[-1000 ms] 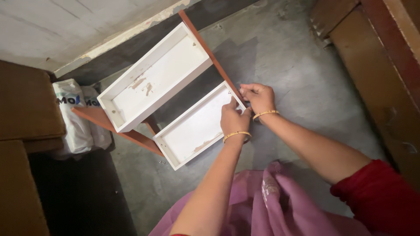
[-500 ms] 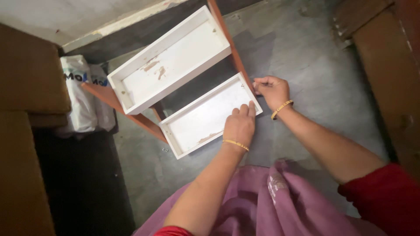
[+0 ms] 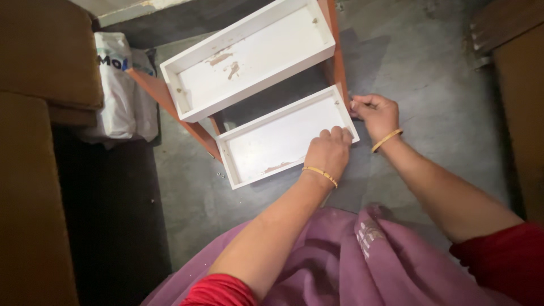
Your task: The person assembles a two-tier white drawer unit by hand. They insert screws into pre-drilled holes on the drawer sides and align the drawers with the wooden frame, securing them in place.
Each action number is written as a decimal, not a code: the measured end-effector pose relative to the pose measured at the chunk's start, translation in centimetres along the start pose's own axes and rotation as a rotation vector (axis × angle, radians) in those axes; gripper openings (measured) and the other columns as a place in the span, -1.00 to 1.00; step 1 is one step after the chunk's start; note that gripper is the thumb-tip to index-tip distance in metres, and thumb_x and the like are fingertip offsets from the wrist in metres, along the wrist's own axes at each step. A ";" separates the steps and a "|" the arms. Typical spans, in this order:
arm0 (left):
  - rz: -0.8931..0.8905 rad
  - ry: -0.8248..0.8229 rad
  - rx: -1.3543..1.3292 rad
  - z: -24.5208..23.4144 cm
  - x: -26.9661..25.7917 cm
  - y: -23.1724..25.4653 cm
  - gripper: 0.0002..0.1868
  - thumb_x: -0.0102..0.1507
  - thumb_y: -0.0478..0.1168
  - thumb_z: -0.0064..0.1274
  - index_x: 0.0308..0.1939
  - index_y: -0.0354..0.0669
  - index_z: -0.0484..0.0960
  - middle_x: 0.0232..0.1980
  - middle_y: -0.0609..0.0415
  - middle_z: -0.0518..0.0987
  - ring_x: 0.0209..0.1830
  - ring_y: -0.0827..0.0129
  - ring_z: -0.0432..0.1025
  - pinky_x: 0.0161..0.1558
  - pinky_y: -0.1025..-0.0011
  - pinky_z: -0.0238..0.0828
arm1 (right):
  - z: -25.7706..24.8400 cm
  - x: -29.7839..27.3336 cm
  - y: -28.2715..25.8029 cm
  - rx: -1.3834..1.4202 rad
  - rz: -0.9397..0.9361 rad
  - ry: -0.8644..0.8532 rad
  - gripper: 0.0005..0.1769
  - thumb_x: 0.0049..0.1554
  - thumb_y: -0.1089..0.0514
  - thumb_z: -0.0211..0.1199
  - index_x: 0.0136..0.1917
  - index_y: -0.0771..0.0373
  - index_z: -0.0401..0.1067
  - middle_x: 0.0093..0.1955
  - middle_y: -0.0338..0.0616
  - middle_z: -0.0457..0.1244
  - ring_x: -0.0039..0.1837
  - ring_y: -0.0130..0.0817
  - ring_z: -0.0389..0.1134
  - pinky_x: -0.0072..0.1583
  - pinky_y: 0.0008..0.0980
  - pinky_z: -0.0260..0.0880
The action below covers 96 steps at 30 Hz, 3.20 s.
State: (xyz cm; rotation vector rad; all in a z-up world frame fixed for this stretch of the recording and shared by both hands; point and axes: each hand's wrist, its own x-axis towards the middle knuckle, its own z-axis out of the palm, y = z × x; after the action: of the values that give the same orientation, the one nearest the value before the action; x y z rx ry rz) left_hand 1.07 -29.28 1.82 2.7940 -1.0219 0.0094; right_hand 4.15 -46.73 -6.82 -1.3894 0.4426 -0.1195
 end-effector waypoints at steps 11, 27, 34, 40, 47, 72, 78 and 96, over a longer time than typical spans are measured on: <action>0.032 -0.033 0.016 0.7 -0.1 -0.1 -0.73 0.19 -0.23 0.00 -0.04 -0.17 0.58 -0.17 0.08 0.51 -0.21 0.27 0.49 -0.35 0.35 0.48 | 0.3 -0.2 -1.5 0.138 0.136 0.005 -0.86 0.16 0.34 0.30 0.01 0.40 0.53 -0.09 -0.13 0.44 -0.09 -0.48 0.49 0.02 -0.49 0.57; 0.071 -0.031 0.007 1.0 -0.1 -0.7 -0.75 0.21 -0.25 -0.01 -0.05 -0.20 0.61 -0.18 0.07 0.52 -0.20 0.28 0.49 -0.34 0.34 0.49 | 0.1 -0.6 -1.4 -0.163 -0.027 -0.043 -0.77 0.22 0.34 0.28 0.15 0.47 0.52 0.00 -0.06 0.43 -0.01 -0.48 0.45 0.09 -0.50 0.50; 0.061 -0.099 0.028 1.9 -0.1 -0.5 -0.83 0.24 -0.24 -0.01 -0.14 -0.14 0.63 -0.16 0.08 0.53 -0.15 0.27 0.49 -0.28 0.32 0.49 | 2.9 -5.4 -0.4 -0.387 -0.257 0.041 -0.60 0.32 0.20 0.27 0.35 0.46 0.42 0.25 -0.06 0.37 0.22 -0.43 0.37 0.23 -0.42 0.37; 0.064 -0.063 0.043 2.1 -0.1 -0.8 -0.75 0.19 -0.23 0.01 -0.10 -0.17 0.65 -0.15 0.09 0.55 -0.16 0.28 0.48 -0.32 0.33 0.48 | 3.0 -5.0 -1.2 -0.434 -0.234 0.008 -0.50 0.17 0.23 0.35 0.35 0.42 0.42 0.22 -0.04 0.35 0.22 -0.36 0.37 0.24 -0.40 0.39; 0.042 0.035 -0.014 -1.2 -0.4 -1.6 -0.72 0.17 -0.21 0.05 -0.07 -0.17 0.67 -0.21 0.11 0.55 -0.16 0.26 0.48 -0.32 0.31 0.45 | 5.3 -6.2 -3.2 -0.358 -0.249 0.167 -0.56 0.12 0.25 0.37 0.25 0.42 0.42 0.32 0.02 0.19 0.33 -0.20 0.29 0.23 -0.26 0.45; -0.912 0.206 -0.250 -0.2 -20.4 -18.6 -0.83 0.19 -0.12 0.20 -0.16 0.10 0.80 -0.13 0.10 0.67 -0.19 0.04 0.56 -0.13 0.16 0.49 | 16.2 -14.3 -9.5 -0.705 -0.662 -0.503 -0.78 0.09 0.26 0.34 0.05 0.19 0.54 0.06 -0.15 0.35 0.11 -0.14 0.32 0.15 -0.23 0.34; -0.870 0.012 -0.130 1.1 -20.3 -19.3 -0.86 0.29 -0.11 0.10 -0.18 0.06 0.75 -0.12 0.04 0.63 -0.23 -0.03 0.55 -0.17 0.09 0.50 | 15.6 -14.1 -9.5 -0.715 -0.645 -0.500 -0.77 0.07 0.29 0.33 0.04 0.19 0.54 0.07 -0.17 0.35 0.11 -0.15 0.31 0.17 -0.23 0.32; -0.958 0.523 -1.215 -4.5 -9.5 -7.2 -0.76 0.32 -0.23 0.09 0.03 -0.24 0.62 -0.13 0.04 0.62 -0.54 0.50 0.50 -0.53 0.51 0.42 | 5.5 -8.3 -7.3 -0.781 -0.610 0.134 -0.57 0.14 0.31 0.47 0.26 0.34 0.47 0.21 0.07 0.27 0.23 -0.09 0.30 0.20 -0.24 0.36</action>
State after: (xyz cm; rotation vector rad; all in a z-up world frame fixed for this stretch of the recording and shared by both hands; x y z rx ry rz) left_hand -1.34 -17.03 4.51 1.6867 0.4176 -0.0009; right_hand -0.06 -40.26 2.81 -2.2682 0.1529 -0.5877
